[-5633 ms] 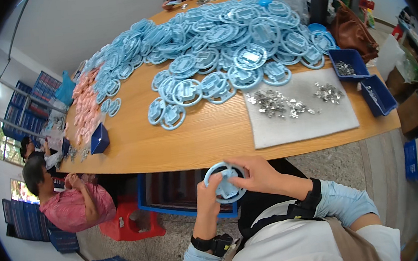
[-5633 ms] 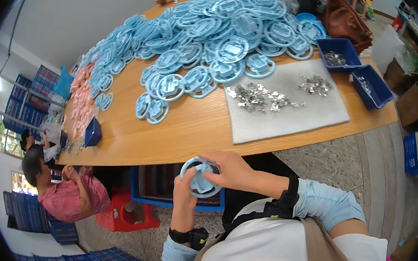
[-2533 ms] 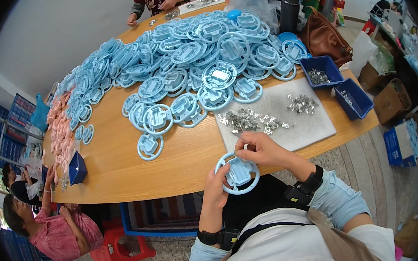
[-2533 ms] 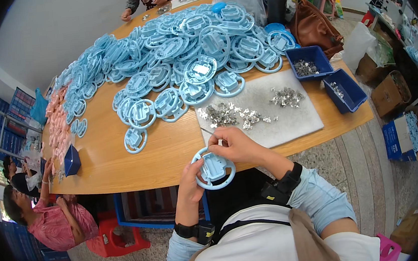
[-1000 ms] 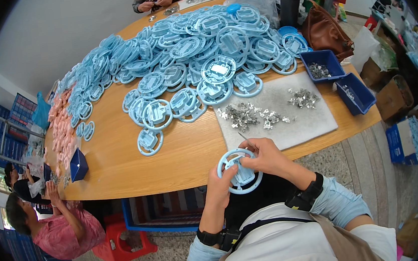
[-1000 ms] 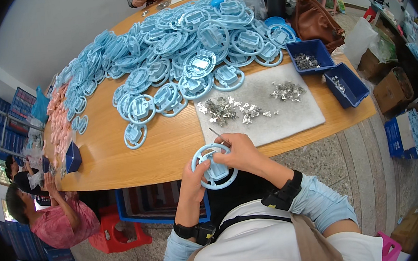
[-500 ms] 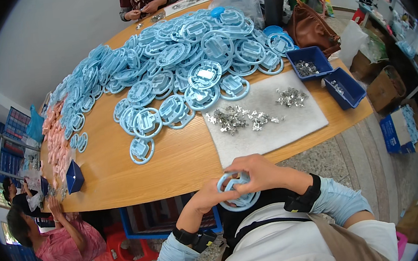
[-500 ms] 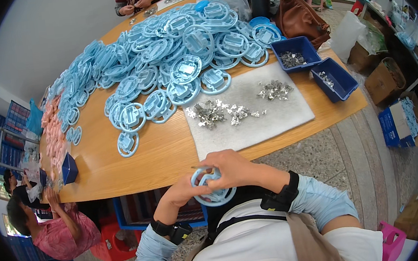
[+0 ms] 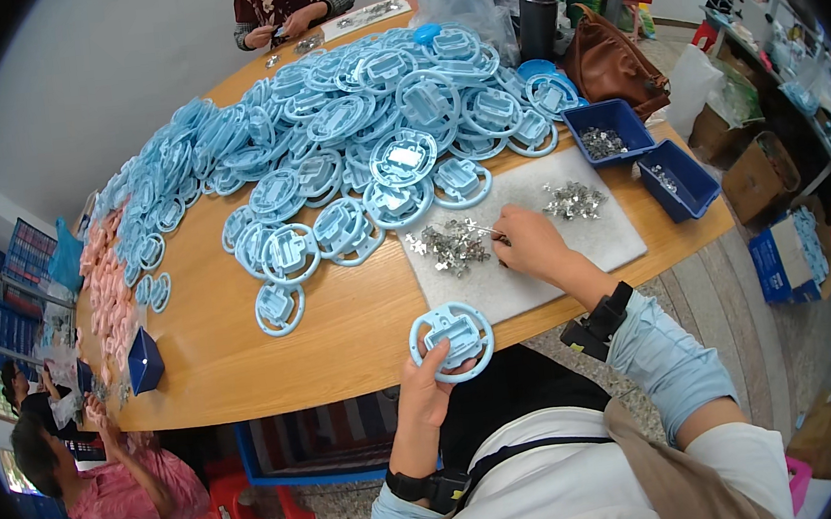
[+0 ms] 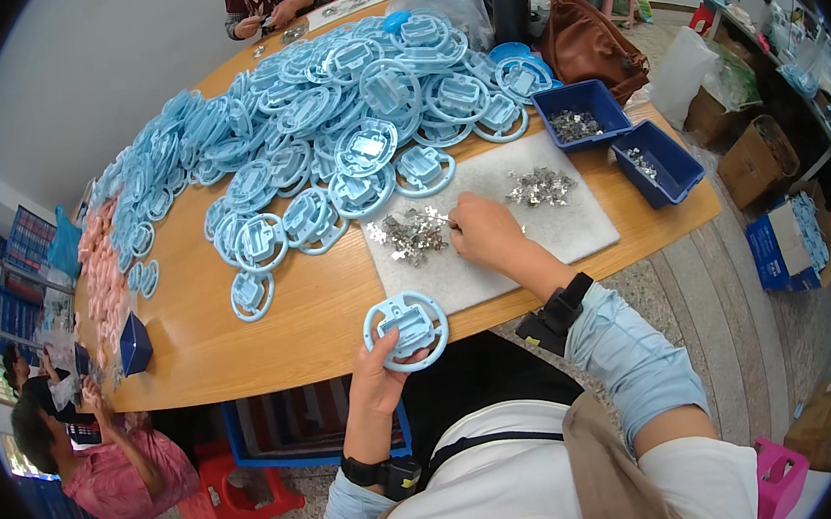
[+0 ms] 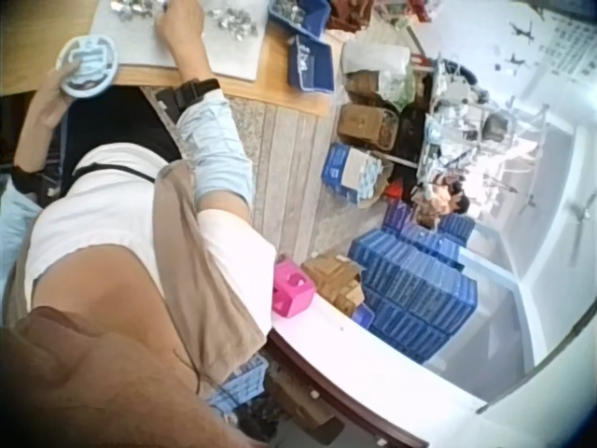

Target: The person pours metal clips from a plastic bag into blue bins, then picks up a light blue plastic frame and inserts the clips into it by hand. They then place the assembled frame on the table and repeat the process with another frame.

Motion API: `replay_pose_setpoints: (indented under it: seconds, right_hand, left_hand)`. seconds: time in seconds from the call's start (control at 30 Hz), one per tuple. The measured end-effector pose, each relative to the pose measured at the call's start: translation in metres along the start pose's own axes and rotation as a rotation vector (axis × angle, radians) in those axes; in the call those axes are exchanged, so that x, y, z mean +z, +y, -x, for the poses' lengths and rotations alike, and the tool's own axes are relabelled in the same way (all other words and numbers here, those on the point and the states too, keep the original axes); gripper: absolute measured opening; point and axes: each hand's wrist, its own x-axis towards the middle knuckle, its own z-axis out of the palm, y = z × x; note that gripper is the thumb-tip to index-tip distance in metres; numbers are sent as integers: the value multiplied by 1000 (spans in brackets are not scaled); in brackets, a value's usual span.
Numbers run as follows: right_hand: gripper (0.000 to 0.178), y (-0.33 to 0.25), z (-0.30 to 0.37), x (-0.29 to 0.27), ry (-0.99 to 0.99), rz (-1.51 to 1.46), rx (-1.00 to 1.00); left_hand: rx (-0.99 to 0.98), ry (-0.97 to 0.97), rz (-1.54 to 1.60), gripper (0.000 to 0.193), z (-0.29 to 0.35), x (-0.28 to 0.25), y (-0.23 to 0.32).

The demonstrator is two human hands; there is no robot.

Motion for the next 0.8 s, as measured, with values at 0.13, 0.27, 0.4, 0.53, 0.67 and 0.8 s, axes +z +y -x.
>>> replay_pose_setpoints:
  seconds: [0.13, 0.27, 0.4, 0.53, 0.67, 0.8]
  right_hand:
    - [11, -3, 1, 3, 108, -23, -3]
    - [9, -13, 7, -10, 65, -333, -1]
    - [9, -43, 28, -11, -97, -609, 63]
    - [10, -60, 32, -6, -207, -700, 23]
    - [14, -64, 31, -5, -182, -624, -38]
    - [13, -65, 34, -3, -140, -580, -68]
  left_hand:
    - [-73, 71, -22, 34, 0, 4, 0]
    - [-47, 34, -87, 35, 3, 6, 2]
    - [91, 15, 26, 38, 0, 12, -2]
    - [107, 9, 68, 46, -3, 14, -5]
    - [135, -11, 75, 50, -3, 13, -9]
    - [159, 8, 80, 51, -1, 15, -12]
